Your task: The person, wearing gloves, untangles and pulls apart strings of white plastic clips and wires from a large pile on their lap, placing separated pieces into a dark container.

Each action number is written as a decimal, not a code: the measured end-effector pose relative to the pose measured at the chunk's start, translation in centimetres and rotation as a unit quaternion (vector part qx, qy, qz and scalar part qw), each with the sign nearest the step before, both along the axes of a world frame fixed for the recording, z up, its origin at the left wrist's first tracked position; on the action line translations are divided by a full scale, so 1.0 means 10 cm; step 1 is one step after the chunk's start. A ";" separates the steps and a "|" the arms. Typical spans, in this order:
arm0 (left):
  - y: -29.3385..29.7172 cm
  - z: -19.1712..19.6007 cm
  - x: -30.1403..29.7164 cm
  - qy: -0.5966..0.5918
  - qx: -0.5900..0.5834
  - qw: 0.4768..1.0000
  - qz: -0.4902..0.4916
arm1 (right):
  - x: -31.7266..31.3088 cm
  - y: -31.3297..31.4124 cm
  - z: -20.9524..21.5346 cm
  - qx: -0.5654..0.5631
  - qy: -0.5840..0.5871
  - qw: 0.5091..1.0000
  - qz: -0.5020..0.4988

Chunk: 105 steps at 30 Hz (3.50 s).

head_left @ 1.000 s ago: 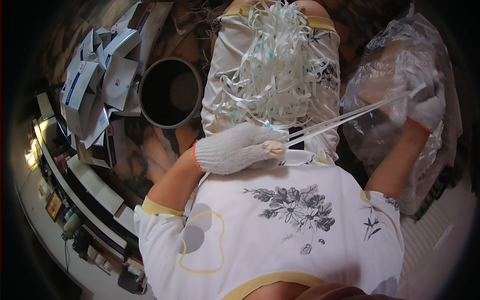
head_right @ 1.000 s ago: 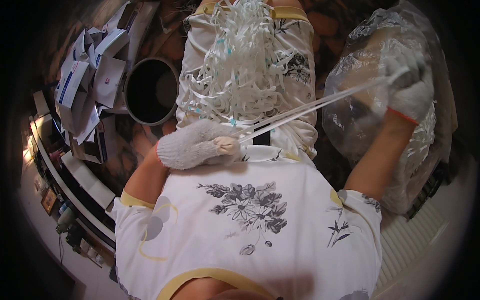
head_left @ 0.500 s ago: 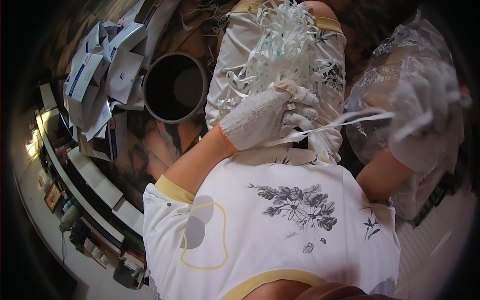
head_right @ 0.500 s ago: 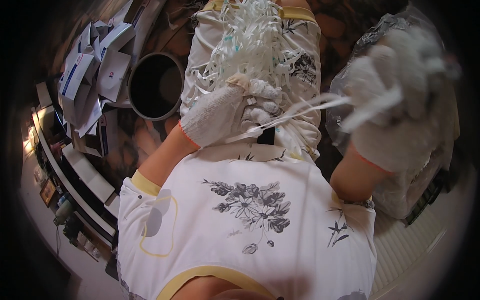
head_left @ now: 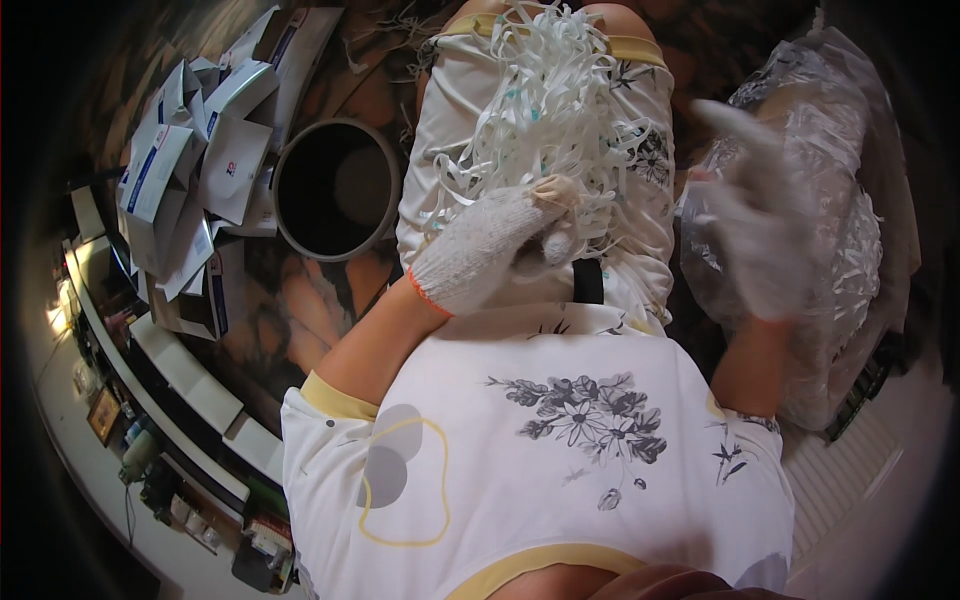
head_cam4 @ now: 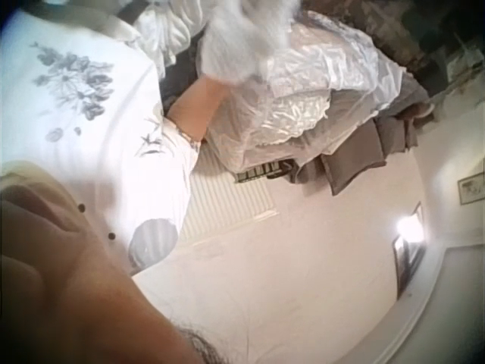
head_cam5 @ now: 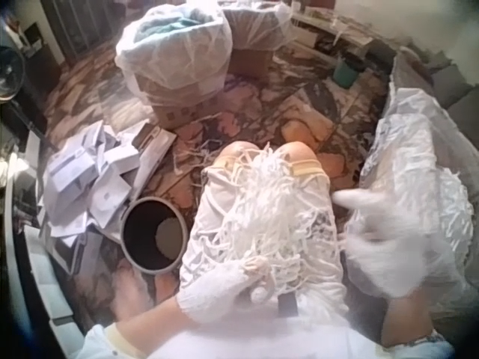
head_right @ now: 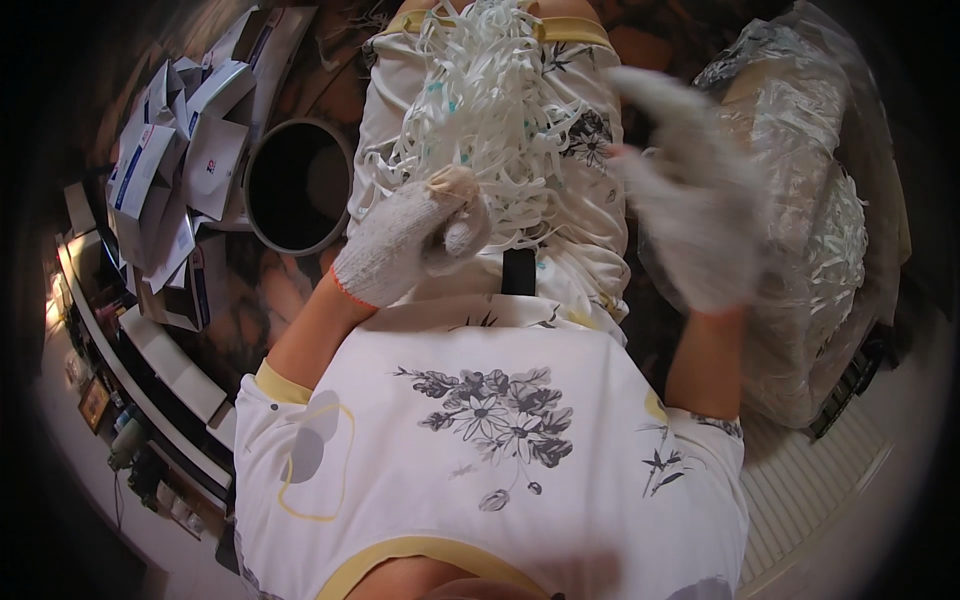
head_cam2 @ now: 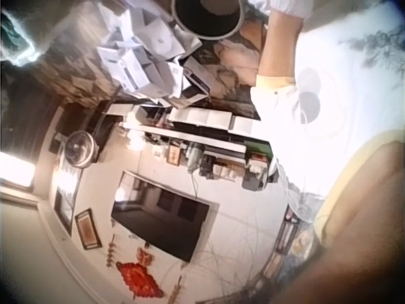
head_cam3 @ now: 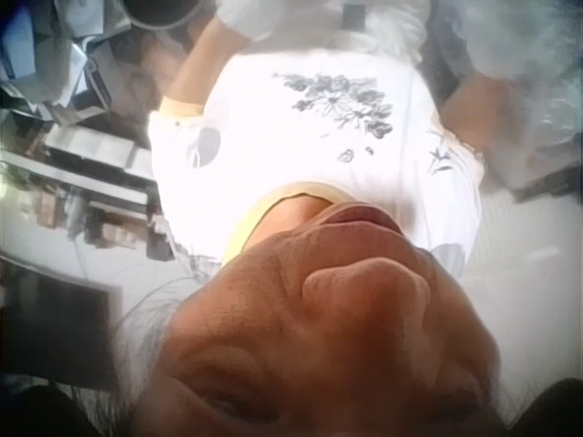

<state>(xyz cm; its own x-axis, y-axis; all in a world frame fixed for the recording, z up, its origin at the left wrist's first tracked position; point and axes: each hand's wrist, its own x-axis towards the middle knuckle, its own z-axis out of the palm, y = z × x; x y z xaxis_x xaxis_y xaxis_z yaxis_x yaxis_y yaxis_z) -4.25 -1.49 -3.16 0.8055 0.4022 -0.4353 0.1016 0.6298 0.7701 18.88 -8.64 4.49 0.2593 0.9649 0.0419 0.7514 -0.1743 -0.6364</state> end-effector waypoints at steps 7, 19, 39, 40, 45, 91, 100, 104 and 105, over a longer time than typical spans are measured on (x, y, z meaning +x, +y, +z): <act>0.00 0.19 0.06 0.039 -0.055 0.996 0.053 | 0.05 0.14 -0.80 0.078 -0.162 0.978 0.104; 0.16 0.26 0.20 0.018 0.015 0.999 0.041 | 0.02 0.10 -0.82 0.091 -0.185 0.968 0.143; 0.27 0.38 0.41 -0.067 0.562 0.816 -0.120 | -0.03 -0.15 -0.04 0.190 0.419 0.882 -0.106; 0.27 0.39 0.39 -0.096 0.534 0.830 -0.131 | -0.07 -0.11 -0.09 0.189 0.428 0.876 -0.119; 0.20 0.48 0.28 -0.158 0.081 0.974 -0.140 | 0.08 -0.20 -0.16 0.165 0.722 0.671 -0.029; 0.19 0.00 -0.02 -0.081 -0.077 0.989 0.096 | -0.29 -0.03 -0.33 -0.051 0.219 0.968 0.108; 0.12 -0.01 0.00 -0.052 0.090 0.994 -0.034 | -0.30 -0.06 -0.43 -0.058 0.390 0.918 -0.029; 0.05 -0.10 -0.04 -0.071 0.030 0.996 -0.048 | -0.27 -0.01 -0.44 -0.014 0.595 0.791 -0.140; 0.03 -0.11 -0.04 -0.072 0.009 0.997 -0.032 | -0.31 0.00 -0.36 0.016 0.602 0.781 -0.164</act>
<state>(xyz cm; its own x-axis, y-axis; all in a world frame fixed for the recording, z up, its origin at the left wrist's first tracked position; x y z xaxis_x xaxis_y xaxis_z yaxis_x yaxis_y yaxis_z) -4.67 -1.18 -4.29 0.8835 0.3547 -0.3060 0.0280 0.6121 0.7903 15.77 -8.60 0.88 0.3628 0.8417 -0.4000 -0.4778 -0.2005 -0.8553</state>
